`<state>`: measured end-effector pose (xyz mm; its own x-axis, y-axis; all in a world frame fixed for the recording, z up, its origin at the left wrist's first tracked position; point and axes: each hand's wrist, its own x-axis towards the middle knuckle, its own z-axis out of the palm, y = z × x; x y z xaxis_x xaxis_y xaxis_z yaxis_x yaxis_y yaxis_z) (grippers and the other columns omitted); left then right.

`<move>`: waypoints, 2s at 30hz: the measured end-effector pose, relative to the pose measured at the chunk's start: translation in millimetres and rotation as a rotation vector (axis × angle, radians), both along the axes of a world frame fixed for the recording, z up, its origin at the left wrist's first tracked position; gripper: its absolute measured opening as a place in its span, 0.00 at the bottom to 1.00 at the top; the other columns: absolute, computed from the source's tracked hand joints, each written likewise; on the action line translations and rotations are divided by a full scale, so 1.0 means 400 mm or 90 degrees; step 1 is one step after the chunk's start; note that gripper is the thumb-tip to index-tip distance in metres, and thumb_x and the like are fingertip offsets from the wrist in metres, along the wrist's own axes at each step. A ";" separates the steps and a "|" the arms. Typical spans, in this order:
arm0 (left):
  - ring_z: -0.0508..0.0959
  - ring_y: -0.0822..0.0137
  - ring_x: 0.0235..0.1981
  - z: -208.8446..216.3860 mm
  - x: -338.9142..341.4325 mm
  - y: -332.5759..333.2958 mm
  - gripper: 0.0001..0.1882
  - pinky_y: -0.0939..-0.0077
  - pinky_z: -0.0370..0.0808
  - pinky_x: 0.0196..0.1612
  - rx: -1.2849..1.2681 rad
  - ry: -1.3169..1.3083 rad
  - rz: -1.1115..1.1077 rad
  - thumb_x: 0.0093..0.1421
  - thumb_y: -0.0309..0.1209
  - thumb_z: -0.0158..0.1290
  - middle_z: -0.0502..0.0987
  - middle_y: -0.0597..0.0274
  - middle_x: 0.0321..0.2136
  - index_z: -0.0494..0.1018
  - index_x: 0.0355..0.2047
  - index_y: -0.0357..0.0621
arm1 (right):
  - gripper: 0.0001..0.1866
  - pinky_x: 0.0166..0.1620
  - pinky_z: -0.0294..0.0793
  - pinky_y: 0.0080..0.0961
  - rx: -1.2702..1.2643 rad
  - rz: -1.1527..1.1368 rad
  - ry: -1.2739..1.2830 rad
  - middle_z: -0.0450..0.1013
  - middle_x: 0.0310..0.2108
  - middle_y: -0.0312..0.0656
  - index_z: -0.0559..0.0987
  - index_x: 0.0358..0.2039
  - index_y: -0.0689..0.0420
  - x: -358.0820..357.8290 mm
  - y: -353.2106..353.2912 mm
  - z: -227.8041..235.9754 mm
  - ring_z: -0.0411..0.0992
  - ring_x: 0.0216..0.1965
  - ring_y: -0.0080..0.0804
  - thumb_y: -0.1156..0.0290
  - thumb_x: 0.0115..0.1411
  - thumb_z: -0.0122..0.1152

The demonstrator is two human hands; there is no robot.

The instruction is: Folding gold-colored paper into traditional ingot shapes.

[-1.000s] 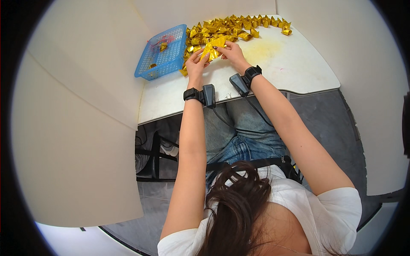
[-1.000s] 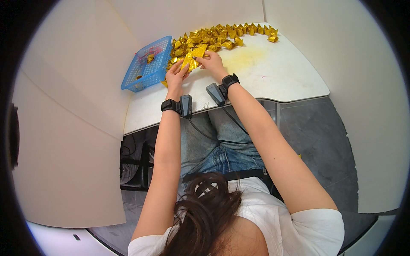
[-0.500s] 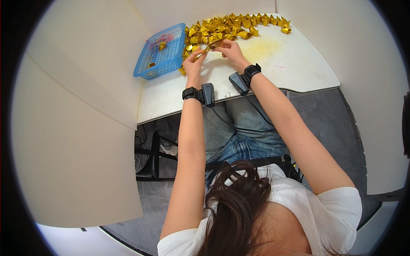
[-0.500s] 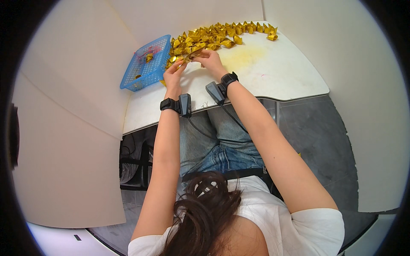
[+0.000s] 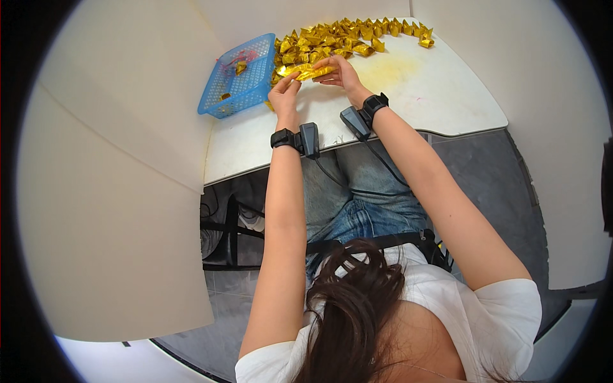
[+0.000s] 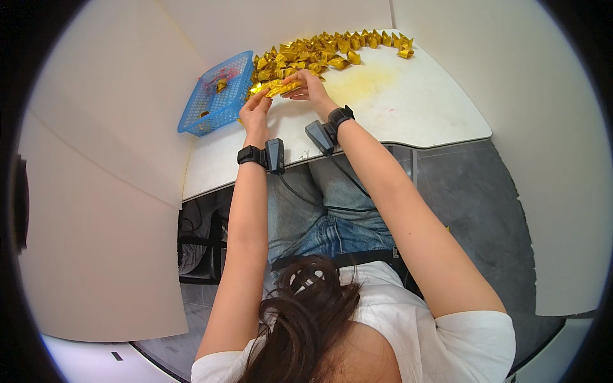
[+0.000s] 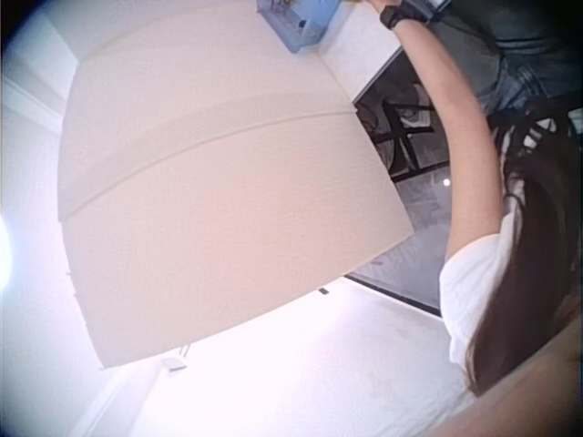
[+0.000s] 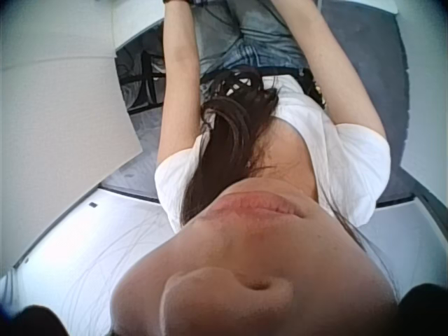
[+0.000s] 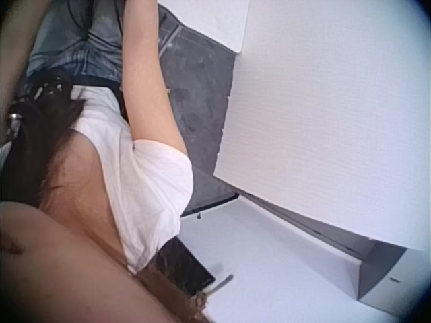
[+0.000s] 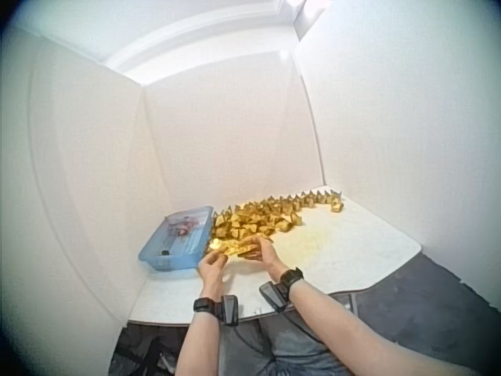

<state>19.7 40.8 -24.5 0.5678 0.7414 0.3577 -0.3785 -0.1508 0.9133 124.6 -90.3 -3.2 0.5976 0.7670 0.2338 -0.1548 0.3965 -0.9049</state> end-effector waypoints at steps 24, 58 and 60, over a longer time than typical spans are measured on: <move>0.75 0.65 0.39 0.036 -0.019 -0.051 0.41 0.73 0.75 0.39 -0.075 -0.017 -0.001 0.48 0.18 0.59 0.73 0.52 0.39 0.52 0.60 0.53 | 0.18 0.34 0.72 0.14 -0.031 -0.042 -0.177 0.75 0.31 0.37 0.73 0.46 0.56 -0.012 0.002 -0.015 0.72 0.32 0.17 0.80 0.53 0.57; 0.77 0.68 0.32 0.040 -0.013 -0.023 0.14 0.78 0.75 0.34 -0.183 -0.043 -0.036 0.61 0.39 0.50 0.76 0.60 0.32 0.71 0.38 0.40 | 0.10 0.18 0.56 0.15 -0.105 -0.170 -0.269 0.64 0.11 0.26 0.79 0.32 0.58 -0.009 0.006 -0.022 0.59 0.14 0.12 0.67 0.52 0.64; 0.77 0.68 0.31 0.044 -0.012 -0.027 0.14 0.78 0.75 0.33 -0.185 -0.055 -0.035 0.60 0.39 0.50 0.76 0.61 0.31 0.71 0.37 0.40 | 0.10 0.18 0.53 0.14 -0.095 -0.178 -0.267 0.60 0.09 0.23 0.79 0.31 0.56 -0.003 0.010 -0.029 0.55 0.12 0.11 0.65 0.52 0.64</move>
